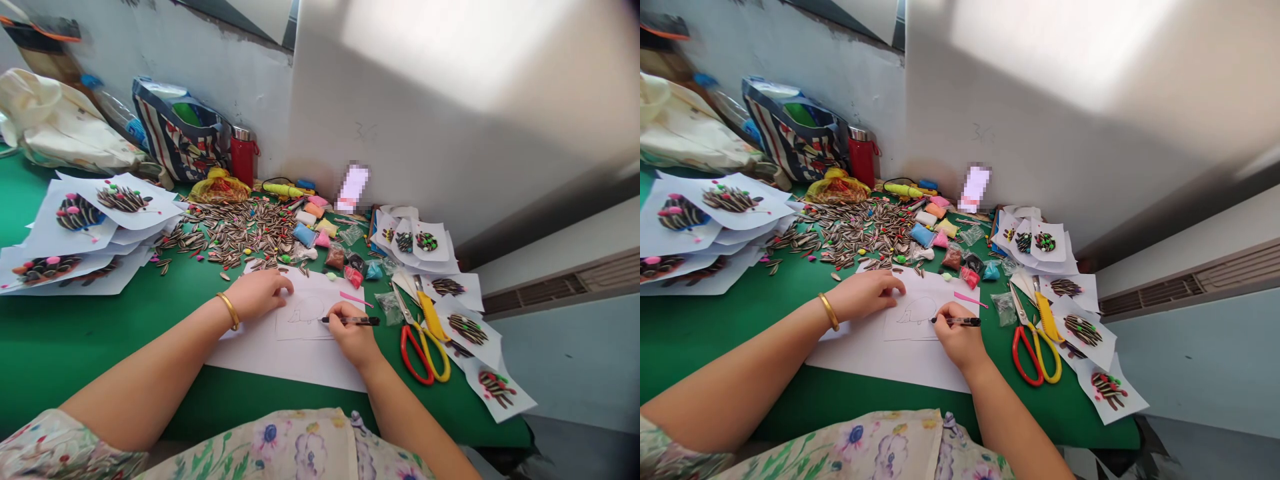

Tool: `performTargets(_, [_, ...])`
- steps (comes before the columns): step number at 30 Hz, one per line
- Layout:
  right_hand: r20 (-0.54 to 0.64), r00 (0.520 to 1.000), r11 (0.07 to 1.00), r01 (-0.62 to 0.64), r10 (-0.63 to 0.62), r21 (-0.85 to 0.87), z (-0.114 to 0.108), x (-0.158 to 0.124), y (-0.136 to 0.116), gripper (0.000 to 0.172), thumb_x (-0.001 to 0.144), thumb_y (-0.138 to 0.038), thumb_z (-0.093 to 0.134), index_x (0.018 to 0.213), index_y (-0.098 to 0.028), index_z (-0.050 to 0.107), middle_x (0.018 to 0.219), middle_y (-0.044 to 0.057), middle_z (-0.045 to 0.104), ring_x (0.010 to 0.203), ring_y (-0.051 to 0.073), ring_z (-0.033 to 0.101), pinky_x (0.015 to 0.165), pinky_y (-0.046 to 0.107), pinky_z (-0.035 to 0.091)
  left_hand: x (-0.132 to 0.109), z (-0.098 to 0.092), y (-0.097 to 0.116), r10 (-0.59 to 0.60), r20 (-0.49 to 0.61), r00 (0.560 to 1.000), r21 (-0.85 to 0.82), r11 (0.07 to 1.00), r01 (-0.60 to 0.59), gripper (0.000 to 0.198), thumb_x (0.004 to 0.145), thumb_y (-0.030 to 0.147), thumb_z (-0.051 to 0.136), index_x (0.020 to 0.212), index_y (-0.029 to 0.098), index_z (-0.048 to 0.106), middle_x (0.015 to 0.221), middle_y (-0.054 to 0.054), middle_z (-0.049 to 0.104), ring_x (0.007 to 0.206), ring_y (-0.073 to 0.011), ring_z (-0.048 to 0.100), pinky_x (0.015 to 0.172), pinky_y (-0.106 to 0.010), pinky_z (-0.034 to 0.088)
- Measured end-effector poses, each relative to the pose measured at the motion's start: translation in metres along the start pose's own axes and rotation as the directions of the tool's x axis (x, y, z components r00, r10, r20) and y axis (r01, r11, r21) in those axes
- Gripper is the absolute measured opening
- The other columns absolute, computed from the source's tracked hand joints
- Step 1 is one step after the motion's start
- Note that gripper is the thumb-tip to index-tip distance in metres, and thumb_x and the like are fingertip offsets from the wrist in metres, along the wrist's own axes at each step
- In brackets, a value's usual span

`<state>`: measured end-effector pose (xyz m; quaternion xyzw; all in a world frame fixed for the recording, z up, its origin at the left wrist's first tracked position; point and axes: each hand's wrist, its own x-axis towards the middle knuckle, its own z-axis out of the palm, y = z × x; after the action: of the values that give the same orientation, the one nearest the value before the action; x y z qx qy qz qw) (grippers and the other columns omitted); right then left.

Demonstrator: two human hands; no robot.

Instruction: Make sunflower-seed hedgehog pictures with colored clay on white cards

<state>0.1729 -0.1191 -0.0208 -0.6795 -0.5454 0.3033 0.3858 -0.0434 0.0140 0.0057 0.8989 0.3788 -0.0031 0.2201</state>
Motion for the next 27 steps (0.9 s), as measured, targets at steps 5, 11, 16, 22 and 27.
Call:
performTargets(5, [-0.002, 1.000, 1.000, -0.008, 0.008, 0.004, -0.0001, 0.0002, 0.0006, 0.012, 0.077, -0.026, 0.052, 0.068, -0.020, 0.059, 0.061, -0.002, 0.054, 0.057, 0.014, 0.048, 0.051, 0.025, 0.035, -0.0006, -0.0020, 0.0016, 0.000, 0.004, 1.000, 0.009, 1.000, 0.000, 0.024, 0.081, 0.032, 0.063, 0.104, 0.030, 0.070, 0.099, -0.003, 0.064, 0.091, -0.0217, 0.061, 0.074, -0.029, 0.044])
performTargets(11, [-0.007, 1.000, 1.000, -0.014, 0.014, 0.013, -0.0006, 0.0000, -0.0001, 0.012, 0.078, -0.026, 0.052, 0.069, -0.020, 0.058, 0.061, -0.003, 0.054, 0.056, 0.013, 0.048, 0.050, 0.024, 0.035, -0.0006, -0.0018, 0.0014, -0.005, 0.001, 1.000, -0.018, 1.000, 0.005, 0.024, 0.080, 0.031, 0.063, 0.103, 0.030, 0.070, 0.097, -0.003, 0.064, 0.089, -0.0211, 0.061, 0.074, -0.029, 0.043])
performTargets(16, [-0.010, 1.000, 1.000, -0.004, 0.004, 0.012, -0.0005, 0.0006, 0.0011, 0.012, 0.077, -0.025, 0.052, 0.067, -0.020, 0.058, 0.060, -0.003, 0.054, 0.055, 0.013, 0.047, 0.050, 0.024, 0.034, -0.0003, -0.0005, 0.0002, -0.005, -0.004, 1.000, -0.025, 1.000, 0.005, 0.025, 0.079, 0.032, 0.063, 0.103, 0.030, 0.070, 0.097, -0.002, 0.064, 0.088, -0.0207, 0.061, 0.073, -0.028, 0.043])
performTargets(22, [-0.046, 0.999, 1.000, 0.022, -0.022, -0.004, -0.0004, 0.0009, 0.0002, 0.013, 0.079, -0.026, 0.051, 0.069, -0.020, 0.059, 0.062, -0.002, 0.055, 0.058, 0.014, 0.049, 0.052, 0.025, 0.037, 0.0001, 0.0001, -0.0011, 0.004, -0.005, 1.000, -0.028, 1.000, -0.004, 0.025, 0.080, 0.033, 0.062, 0.103, 0.030, 0.070, 0.096, -0.002, 0.064, 0.087, -0.0203, 0.061, 0.072, -0.028, 0.043])
performTargets(27, [-0.037, 0.999, 1.000, 0.022, -0.022, -0.012, -0.0010, 0.0008, 0.0001, 0.013, 0.078, -0.025, 0.051, 0.069, -0.021, 0.059, 0.061, -0.002, 0.054, 0.057, 0.014, 0.049, 0.052, 0.025, 0.036, -0.0007, -0.0012, 0.0001, 0.007, -0.006, 1.000, -0.026, 1.000, -0.007, 0.024, 0.080, 0.032, 0.063, 0.102, 0.030, 0.070, 0.096, -0.002, 0.064, 0.087, -0.0208, 0.061, 0.073, -0.029, 0.044])
